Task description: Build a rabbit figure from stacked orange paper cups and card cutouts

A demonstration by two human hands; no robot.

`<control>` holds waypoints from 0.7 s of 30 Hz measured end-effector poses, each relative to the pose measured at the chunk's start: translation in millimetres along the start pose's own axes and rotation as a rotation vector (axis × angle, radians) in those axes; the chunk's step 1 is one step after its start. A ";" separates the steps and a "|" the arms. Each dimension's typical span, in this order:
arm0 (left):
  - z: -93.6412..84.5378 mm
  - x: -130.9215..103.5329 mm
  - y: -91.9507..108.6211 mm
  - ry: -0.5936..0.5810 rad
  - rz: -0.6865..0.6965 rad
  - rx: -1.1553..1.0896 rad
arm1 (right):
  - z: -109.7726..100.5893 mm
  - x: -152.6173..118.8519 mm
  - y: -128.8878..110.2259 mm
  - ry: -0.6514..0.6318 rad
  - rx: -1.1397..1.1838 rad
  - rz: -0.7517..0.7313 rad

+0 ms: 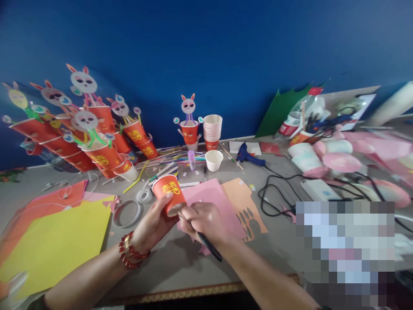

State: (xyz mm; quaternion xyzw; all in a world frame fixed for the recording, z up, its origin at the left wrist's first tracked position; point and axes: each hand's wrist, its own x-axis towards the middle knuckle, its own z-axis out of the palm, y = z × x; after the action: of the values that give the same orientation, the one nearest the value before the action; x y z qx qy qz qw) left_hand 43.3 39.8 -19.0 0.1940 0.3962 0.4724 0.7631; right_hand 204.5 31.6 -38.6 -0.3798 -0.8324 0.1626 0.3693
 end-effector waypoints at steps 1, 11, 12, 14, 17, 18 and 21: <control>-0.3 0.4 -0.5 -0.007 0.008 0.010 | -1.1 0.2 0.4 -0.007 -0.020 -0.019; -6.6 8.9 -5.8 -0.026 -0.069 0.038 | -9.8 5.6 8.8 -0.126 -0.061 -0.103; -7.2 10.6 -5.5 -0.019 -0.098 0.009 | -12.2 5.9 8.3 -0.118 -0.041 -0.097; -8.9 14.1 -4.0 -0.007 -0.155 -0.057 | -16.7 5.0 7.1 -0.094 0.037 -0.051; -12.4 18.3 -0.7 -0.003 -0.208 -0.124 | -19.0 0.8 6.7 -0.042 0.266 0.112; -13.6 19.2 0.4 0.001 -0.208 -0.134 | -17.8 -0.9 7.2 -0.014 0.367 0.183; -16.2 19.9 3.9 -0.010 -0.179 -0.139 | -9.2 -4.5 9.4 0.090 0.584 0.367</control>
State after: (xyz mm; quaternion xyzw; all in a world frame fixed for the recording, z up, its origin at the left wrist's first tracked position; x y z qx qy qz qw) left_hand 33.1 57.8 -34.7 0.1071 0.3743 0.4277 0.8158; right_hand 218.0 34.4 -39.8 -0.4081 -0.6515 0.4407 0.4634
